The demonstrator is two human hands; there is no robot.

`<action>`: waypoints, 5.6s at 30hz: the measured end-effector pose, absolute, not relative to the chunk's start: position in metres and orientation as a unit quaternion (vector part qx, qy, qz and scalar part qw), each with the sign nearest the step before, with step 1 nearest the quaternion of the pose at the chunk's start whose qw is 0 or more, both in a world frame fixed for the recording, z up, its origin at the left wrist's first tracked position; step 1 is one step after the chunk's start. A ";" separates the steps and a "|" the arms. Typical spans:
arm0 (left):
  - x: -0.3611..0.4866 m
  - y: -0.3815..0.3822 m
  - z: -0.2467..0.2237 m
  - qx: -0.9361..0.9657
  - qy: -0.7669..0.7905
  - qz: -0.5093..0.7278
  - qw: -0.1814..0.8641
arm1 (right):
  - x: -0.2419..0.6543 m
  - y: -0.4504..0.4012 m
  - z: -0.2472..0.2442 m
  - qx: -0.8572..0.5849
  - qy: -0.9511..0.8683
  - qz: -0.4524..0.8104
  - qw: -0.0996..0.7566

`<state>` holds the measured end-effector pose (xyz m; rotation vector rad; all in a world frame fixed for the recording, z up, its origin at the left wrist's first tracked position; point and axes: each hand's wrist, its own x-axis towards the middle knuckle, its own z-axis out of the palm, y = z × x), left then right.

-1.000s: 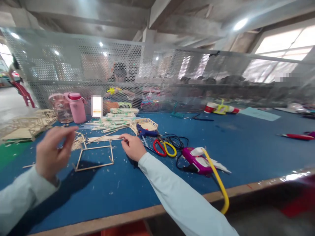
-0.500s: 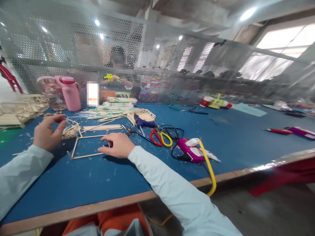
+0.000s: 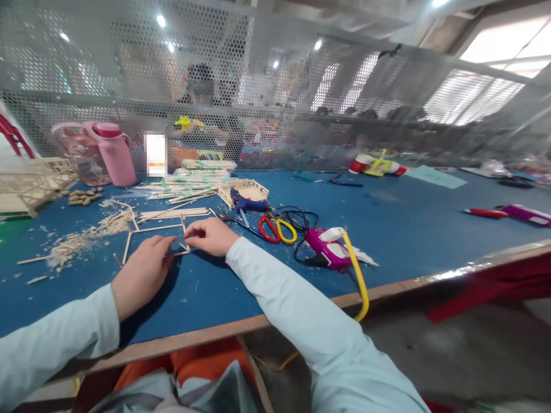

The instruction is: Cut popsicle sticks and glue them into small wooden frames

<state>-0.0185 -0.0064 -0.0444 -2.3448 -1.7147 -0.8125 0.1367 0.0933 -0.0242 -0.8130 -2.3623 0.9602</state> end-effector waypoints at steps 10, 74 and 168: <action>-0.023 0.011 -0.045 -0.733 -0.590 -0.334 -0.044 | 0.123 0.098 -0.022 -0.290 -0.914 0.235 0.161; -0.037 0.010 -0.039 -0.800 -0.576 -0.159 -0.051 | 0.133 0.088 -0.034 -0.219 -0.945 0.146 0.196; -0.036 0.010 -0.039 -0.795 -0.582 -0.160 -0.065 | 0.133 0.086 -0.037 -0.229 -0.927 0.150 0.256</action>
